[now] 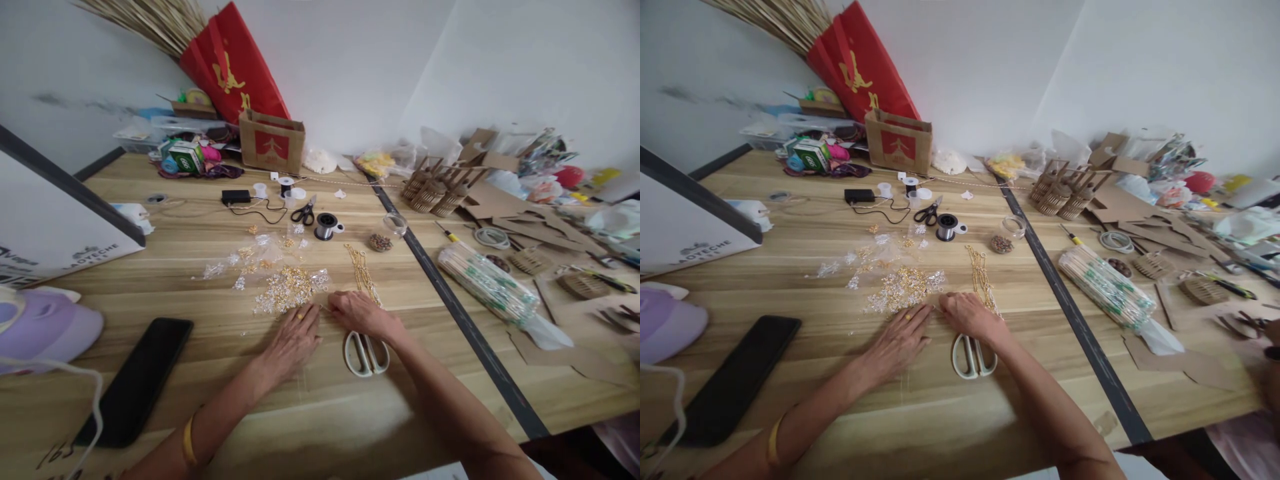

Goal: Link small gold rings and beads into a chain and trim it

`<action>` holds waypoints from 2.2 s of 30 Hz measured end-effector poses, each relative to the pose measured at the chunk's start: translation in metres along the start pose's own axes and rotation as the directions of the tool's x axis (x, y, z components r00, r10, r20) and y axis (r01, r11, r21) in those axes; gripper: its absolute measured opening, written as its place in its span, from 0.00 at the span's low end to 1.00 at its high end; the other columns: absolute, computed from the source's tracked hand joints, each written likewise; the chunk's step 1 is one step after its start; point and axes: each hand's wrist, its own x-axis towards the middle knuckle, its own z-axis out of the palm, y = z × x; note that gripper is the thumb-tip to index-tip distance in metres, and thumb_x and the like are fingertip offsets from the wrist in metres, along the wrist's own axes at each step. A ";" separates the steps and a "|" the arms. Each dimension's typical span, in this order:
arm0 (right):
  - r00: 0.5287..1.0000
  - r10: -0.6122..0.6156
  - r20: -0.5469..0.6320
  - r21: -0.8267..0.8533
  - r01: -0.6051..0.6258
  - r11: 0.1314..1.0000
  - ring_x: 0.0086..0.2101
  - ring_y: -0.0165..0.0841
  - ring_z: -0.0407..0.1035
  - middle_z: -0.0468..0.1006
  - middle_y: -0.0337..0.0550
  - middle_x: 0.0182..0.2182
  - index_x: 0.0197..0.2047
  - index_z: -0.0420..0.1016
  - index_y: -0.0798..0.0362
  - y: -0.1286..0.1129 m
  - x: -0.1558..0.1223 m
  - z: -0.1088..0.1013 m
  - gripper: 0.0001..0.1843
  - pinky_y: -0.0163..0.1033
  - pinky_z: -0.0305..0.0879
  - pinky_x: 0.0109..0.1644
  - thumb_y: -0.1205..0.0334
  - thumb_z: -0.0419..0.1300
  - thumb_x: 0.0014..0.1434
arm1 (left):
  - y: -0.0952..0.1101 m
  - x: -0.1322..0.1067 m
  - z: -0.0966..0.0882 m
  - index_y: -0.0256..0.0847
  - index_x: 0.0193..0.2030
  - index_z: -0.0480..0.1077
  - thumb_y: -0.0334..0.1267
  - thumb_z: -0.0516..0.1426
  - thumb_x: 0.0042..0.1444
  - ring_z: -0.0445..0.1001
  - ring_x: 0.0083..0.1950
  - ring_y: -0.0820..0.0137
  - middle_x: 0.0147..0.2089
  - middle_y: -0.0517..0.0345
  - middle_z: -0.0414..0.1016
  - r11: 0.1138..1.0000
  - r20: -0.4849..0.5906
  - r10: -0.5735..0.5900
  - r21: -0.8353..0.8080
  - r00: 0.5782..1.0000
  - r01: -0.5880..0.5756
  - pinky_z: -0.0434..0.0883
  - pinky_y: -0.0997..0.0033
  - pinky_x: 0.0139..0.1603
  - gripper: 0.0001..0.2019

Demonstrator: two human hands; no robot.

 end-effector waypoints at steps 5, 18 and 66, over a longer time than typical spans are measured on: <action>0.998 0.061 -0.030 0.078 -0.058 0.995 0.32 0.31 0.70 0.77 0.44 0.32 0.37 0.69 0.55 0.001 -0.002 0.000 0.06 0.33 0.48 0.31 0.69 0.51 0.63 | 0.000 0.001 -0.002 0.31 0.61 0.60 0.39 0.46 0.65 0.54 0.67 0.58 0.65 0.46 0.60 1.000 0.011 0.012 0.013 1.000 -0.012 0.55 0.56 0.64 0.21; 0.993 0.110 -0.043 -0.041 -0.111 0.993 0.35 0.36 0.72 0.74 0.49 0.40 0.42 0.67 0.55 -0.014 -0.008 0.011 0.09 0.36 0.55 0.32 0.66 0.46 0.66 | 0.000 0.001 0.001 0.31 0.62 0.58 0.39 0.45 0.65 0.52 0.68 0.58 0.66 0.45 0.57 1.000 0.013 -0.003 0.001 1.000 0.003 0.54 0.56 0.65 0.22; 0.978 0.181 -0.108 0.123 -0.168 0.978 0.34 0.32 0.70 0.77 0.40 0.35 0.36 0.71 0.51 -0.004 -0.012 0.015 0.04 0.34 0.49 0.32 0.64 0.55 0.61 | -0.009 0.002 -0.017 0.35 0.54 0.67 0.37 0.49 0.63 0.58 0.65 0.59 0.65 0.45 0.59 0.972 -0.047 0.004 -0.233 0.999 -0.015 0.61 0.58 0.63 0.16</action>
